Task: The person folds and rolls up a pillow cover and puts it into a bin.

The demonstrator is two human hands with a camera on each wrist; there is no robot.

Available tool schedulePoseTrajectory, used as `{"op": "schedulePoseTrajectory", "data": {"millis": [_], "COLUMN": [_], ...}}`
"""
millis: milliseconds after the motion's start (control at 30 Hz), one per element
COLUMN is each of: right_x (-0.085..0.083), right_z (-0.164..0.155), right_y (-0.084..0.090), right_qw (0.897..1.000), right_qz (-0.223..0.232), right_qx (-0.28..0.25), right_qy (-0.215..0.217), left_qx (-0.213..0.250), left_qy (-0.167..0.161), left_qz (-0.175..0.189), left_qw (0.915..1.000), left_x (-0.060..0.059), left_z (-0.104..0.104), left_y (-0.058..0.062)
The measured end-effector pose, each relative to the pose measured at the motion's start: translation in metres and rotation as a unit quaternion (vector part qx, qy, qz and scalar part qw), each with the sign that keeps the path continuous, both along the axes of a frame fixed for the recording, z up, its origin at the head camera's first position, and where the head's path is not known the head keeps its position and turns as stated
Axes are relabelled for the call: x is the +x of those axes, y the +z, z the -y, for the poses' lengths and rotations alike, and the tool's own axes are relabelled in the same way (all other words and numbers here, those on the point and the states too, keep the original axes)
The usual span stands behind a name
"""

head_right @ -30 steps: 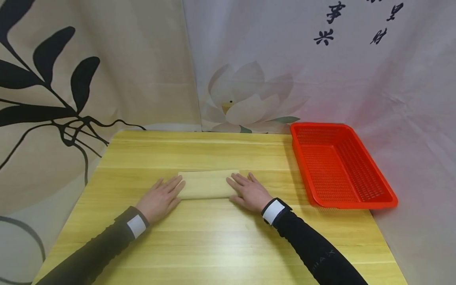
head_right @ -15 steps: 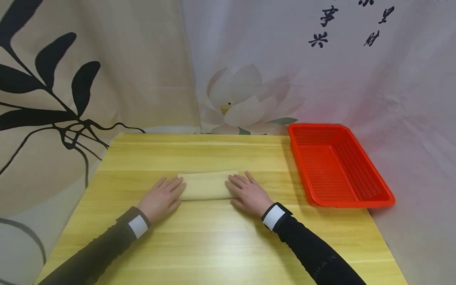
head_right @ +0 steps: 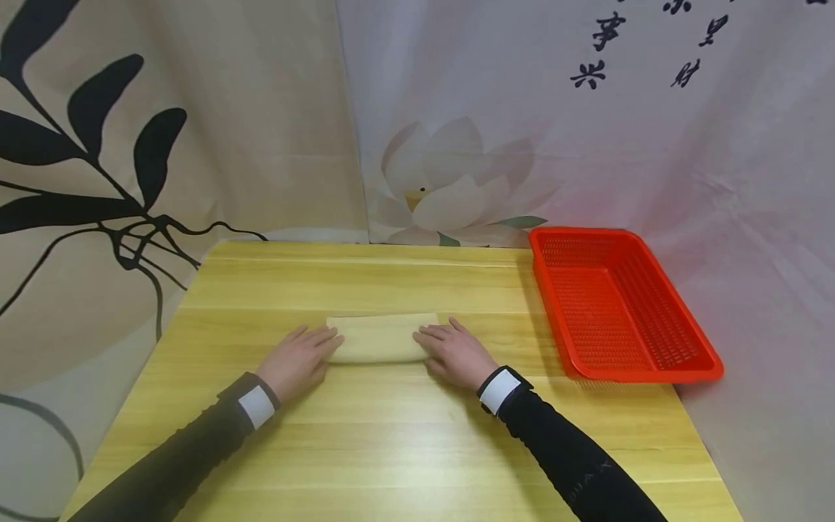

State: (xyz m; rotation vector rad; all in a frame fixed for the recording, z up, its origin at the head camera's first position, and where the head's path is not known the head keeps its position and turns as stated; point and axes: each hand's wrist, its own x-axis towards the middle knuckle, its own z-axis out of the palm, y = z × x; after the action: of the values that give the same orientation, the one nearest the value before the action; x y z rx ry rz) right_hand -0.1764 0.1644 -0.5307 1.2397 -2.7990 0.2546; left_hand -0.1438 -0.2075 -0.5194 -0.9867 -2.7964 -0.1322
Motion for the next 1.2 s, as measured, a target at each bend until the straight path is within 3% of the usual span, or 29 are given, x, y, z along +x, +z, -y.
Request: {"op": "schedulePoseTrajectory", "data": {"millis": [167,300,500,600,833,1000,1100,1200], "right_x": [-0.001,0.001,0.004,0.004,-0.003,-0.003,0.003,0.013], "right_z": [-0.001,-0.001,0.001,0.001,-0.001,0.001,0.002,0.003], "right_y": [0.007,0.015,0.022,0.022,0.017,0.017,0.018,0.017], "right_qw": [0.999,0.993,0.985,0.982,0.981,0.980,0.988,0.998], "right_qz": [0.045,0.093,0.139,0.154,0.147,0.148,0.102,0.002], "right_qx": [-0.030,-0.067,-0.088,-0.092,-0.104,-0.109,-0.096,-0.066], "right_qy": [-0.003,-0.014,-0.051,-0.067,-0.075,-0.077,-0.057,-0.017], "left_qx": [0.076,0.137,0.180,0.193,0.175,0.170,0.173,0.171], "left_qy": [0.021,0.037,0.082,0.089,0.015,0.029,0.035,0.035], "left_qz": [0.073,0.119,0.169,0.157,0.048,0.058,0.069,0.070], "left_qw": [0.9942,0.9826,0.9656,0.9644,0.9833,0.9832,0.9819,0.9821], "left_x": [-0.002,-0.002,0.001,0.001,-0.003,-0.008,-0.010,-0.012], "left_z": [0.004,0.007,0.007,0.005,-0.005,-0.007,-0.007,-0.005], "left_y": [0.004,0.010,0.015,0.015,0.015,0.016,0.016,0.016]}}
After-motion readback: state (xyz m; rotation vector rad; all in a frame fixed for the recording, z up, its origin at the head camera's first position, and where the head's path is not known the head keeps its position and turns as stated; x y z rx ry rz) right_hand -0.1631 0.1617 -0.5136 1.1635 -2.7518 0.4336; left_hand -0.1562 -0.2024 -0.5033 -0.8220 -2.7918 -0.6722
